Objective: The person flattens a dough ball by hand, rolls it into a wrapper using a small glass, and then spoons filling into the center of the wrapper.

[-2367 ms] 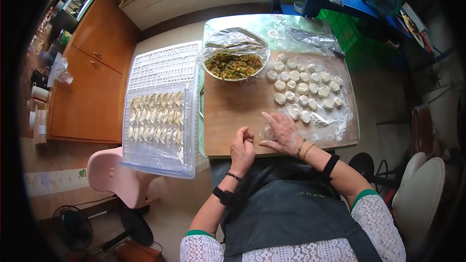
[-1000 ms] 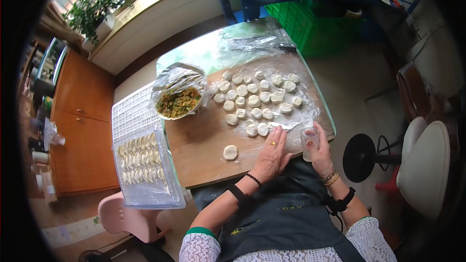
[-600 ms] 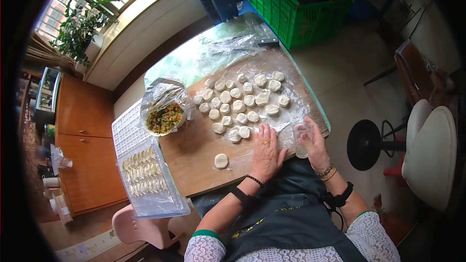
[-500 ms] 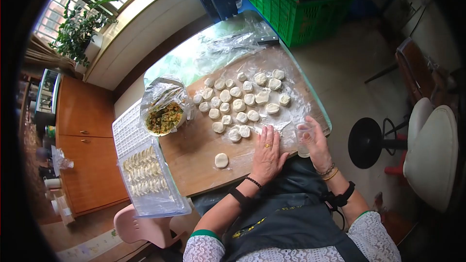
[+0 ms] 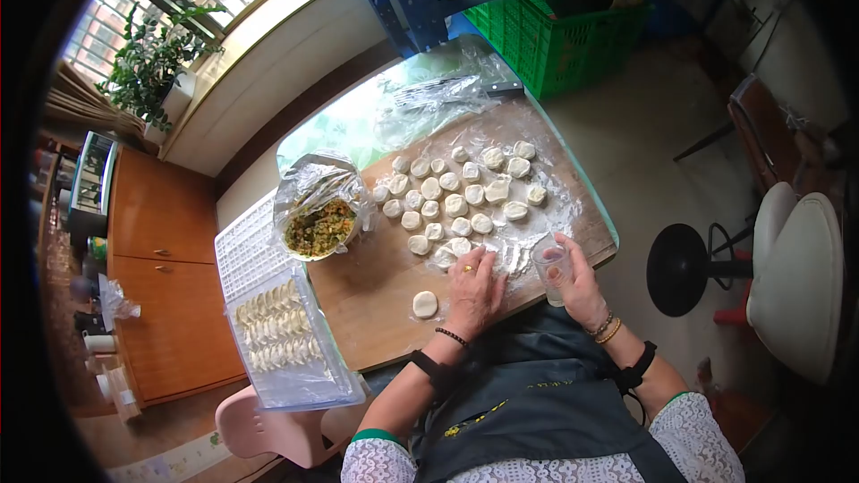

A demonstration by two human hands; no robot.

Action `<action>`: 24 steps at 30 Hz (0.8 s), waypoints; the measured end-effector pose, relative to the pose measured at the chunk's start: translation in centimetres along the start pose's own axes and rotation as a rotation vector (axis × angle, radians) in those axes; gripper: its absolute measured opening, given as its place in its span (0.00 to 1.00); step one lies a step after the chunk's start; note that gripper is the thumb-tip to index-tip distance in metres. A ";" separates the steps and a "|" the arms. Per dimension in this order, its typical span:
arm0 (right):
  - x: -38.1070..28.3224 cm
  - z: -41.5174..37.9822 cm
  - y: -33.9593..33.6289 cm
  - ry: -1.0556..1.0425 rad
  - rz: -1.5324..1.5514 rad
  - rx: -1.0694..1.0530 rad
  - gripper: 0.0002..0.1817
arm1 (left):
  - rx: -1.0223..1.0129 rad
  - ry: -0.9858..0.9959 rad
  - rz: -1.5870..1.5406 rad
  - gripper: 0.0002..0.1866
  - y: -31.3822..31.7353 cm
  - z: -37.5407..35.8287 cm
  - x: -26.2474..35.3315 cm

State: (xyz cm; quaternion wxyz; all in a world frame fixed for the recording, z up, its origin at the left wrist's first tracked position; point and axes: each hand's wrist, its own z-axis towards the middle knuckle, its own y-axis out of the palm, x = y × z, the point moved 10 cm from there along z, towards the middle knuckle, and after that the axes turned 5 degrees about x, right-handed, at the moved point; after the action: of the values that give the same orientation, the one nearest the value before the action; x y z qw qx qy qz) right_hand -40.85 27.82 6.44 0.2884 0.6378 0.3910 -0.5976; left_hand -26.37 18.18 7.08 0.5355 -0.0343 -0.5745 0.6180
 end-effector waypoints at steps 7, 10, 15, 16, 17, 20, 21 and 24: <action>-0.5 -0.2 0.5 0.011 -0.063 -0.018 0.31 | 0.106 0.046 0.220 0.26 -0.5 4.6 -2.6; -0.6 -0.2 0.3 0.044 -0.018 0.004 0.31 | 0.106 0.098 0.276 0.26 -0.4 6.6 -3.4; 0.1 0.3 -0.6 0.062 -0.025 0.026 0.33 | 0.056 0.046 0.343 0.25 0.6 9.5 -5.4; 0.1 0.6 -0.8 0.057 -0.027 0.031 0.33 | 0.043 -0.019 0.329 0.26 1.0 10.0 -6.3; 0.1 1.0 -1.1 0.055 -0.022 0.040 0.34 | 0.066 -0.002 0.306 0.26 1.2 10.5 -6.0; 0.3 1.7 -1.7 0.069 0.026 0.072 0.35 | 0.056 0.129 0.232 0.27 2.3 11.6 -2.8; 0.2 1.9 -2.0 0.079 0.062 0.084 0.35 | -0.038 0.198 0.193 0.29 3.5 11.6 -1.2; -0.8 2.9 -3.2 0.071 0.129 0.135 0.35 | -0.172 0.316 0.135 0.30 7.0 12.5 1.9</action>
State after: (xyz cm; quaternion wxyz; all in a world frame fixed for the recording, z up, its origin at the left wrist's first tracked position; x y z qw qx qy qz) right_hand -45.05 26.95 7.19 0.2685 0.7006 0.3178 -0.5797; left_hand -39.75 12.77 7.14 0.5716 -0.2151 -0.5301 0.5882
